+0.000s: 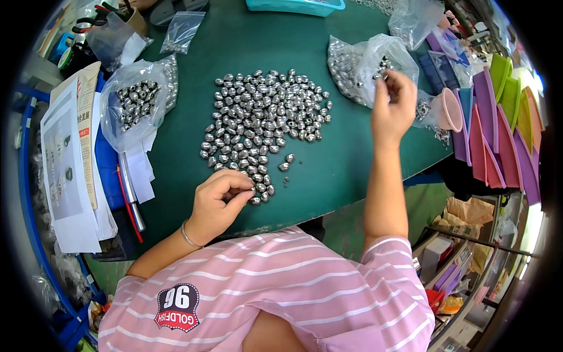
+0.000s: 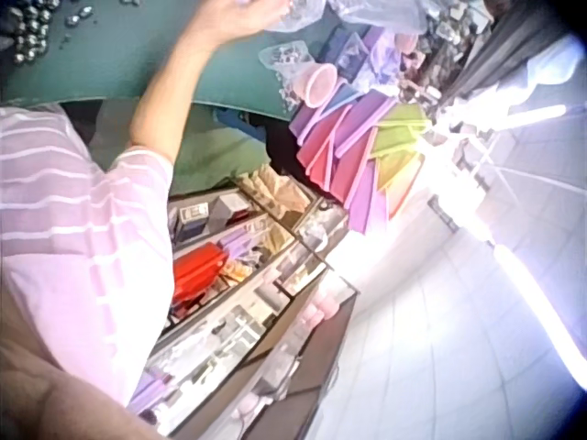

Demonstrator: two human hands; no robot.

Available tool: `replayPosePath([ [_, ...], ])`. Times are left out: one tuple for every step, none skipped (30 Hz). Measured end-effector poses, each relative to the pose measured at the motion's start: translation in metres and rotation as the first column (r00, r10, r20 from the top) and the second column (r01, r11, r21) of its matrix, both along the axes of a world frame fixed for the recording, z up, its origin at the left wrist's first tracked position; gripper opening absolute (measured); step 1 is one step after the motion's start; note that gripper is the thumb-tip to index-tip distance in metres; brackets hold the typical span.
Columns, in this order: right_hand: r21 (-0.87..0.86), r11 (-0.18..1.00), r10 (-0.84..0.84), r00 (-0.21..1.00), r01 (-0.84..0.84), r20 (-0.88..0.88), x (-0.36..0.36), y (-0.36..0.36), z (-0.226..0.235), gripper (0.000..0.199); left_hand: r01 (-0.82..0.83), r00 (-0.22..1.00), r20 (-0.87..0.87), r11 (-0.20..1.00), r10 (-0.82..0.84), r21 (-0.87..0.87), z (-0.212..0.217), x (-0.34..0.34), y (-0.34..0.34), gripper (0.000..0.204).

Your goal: The person sorts teardrop-shaped metal weights by hand on a green table, picking them up from a pile and placing them into different groups and plastic bags.

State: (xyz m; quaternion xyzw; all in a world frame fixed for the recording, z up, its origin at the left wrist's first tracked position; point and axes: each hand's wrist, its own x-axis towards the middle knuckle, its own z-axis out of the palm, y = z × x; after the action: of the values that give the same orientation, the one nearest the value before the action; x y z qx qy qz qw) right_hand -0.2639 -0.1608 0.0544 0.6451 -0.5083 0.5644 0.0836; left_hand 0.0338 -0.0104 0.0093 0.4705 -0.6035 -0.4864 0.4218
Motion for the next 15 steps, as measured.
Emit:
replayPosePath([
  [0.083,0.997,-0.007,0.995,-0.001,0.096,-0.010,-0.007,0.003,0.018,0.047,0.998,0.047,0.999,-0.047,-0.002,0.001,0.000,0.001,0.017],
  [0.110,0.994,-0.027,0.994,0.015,0.109,-0.020,-0.008,0.004,0.018,0.094,0.991,0.094,0.996,-0.093,-0.003,0.004,0.000,0.000,0.018],
  [0.144,0.990,-0.034,0.990,0.015,0.134,-0.022,-0.010,0.000,0.018,0.126,0.980,0.152,0.992,-0.126,0.007,0.008,0.003,0.002,0.019],
  [0.230,0.973,-0.007,0.996,-0.012,0.084,-0.021,-0.004,-0.005,0.017,0.187,0.961,0.194,0.980,-0.196,0.065,0.013,0.003,0.002,0.022],
  [0.315,0.948,0.026,0.999,-0.035,0.034,-0.020,0.010,-0.008,0.017,0.280,0.934,0.262,0.953,-0.242,-0.119,0.007,0.001,0.000,0.028],
  [0.394,0.917,0.074,0.997,-0.064,-0.008,-0.012,0.023,-0.013,0.016,0.324,0.910,0.325,0.930,-0.256,-0.176,0.002,0.001,0.001,0.030],
  [0.440,0.870,0.250,0.968,-0.221,-0.006,0.003,0.036,-0.014,0.013,0.378,0.878,0.394,0.898,-0.271,-0.224,0.001,0.001,-0.001,0.032],
  [0.564,0.750,0.368,0.927,-0.346,0.079,0.023,0.052,-0.009,0.013,0.392,0.863,0.428,0.891,-0.270,-0.228,0.001,0.001,-0.002,0.030],
  [0.594,0.658,0.554,0.832,-0.463,0.035,0.032,0.061,-0.015,0.015,0.383,0.855,0.462,0.887,-0.236,-0.257,0.001,0.003,-0.003,0.029],
  [0.624,0.560,0.652,0.755,-0.545,0.073,0.041,0.072,-0.020,0.017,0.386,0.849,0.481,0.877,-0.218,-0.285,0.000,0.002,-0.006,0.029],
  [0.649,0.501,0.683,0.722,-0.572,0.108,0.051,0.082,-0.025,0.019,0.391,0.843,0.499,0.866,-0.200,-0.313,-0.002,0.001,-0.008,0.028],
  [0.654,0.547,0.674,0.738,-0.523,0.028,0.059,0.088,-0.030,0.019,0.358,0.859,0.486,0.869,-0.162,-0.343,-0.005,-0.001,-0.010,0.027],
  [0.653,0.591,0.660,0.750,-0.474,-0.054,0.063,0.092,-0.036,0.020,0.350,0.862,0.483,0.868,-0.152,-0.352,-0.006,-0.002,-0.010,0.027],
  [0.663,0.602,0.650,0.755,-0.446,-0.082,0.063,0.096,-0.041,0.020,0.342,0.866,0.480,0.868,-0.141,-0.361,-0.006,-0.003,-0.009,0.026],
  [0.668,0.614,0.643,0.758,-0.421,-0.112,0.063,0.097,-0.046,0.021,0.332,0.868,0.480,0.866,-0.126,-0.374,-0.006,-0.004,-0.010,0.026],
])
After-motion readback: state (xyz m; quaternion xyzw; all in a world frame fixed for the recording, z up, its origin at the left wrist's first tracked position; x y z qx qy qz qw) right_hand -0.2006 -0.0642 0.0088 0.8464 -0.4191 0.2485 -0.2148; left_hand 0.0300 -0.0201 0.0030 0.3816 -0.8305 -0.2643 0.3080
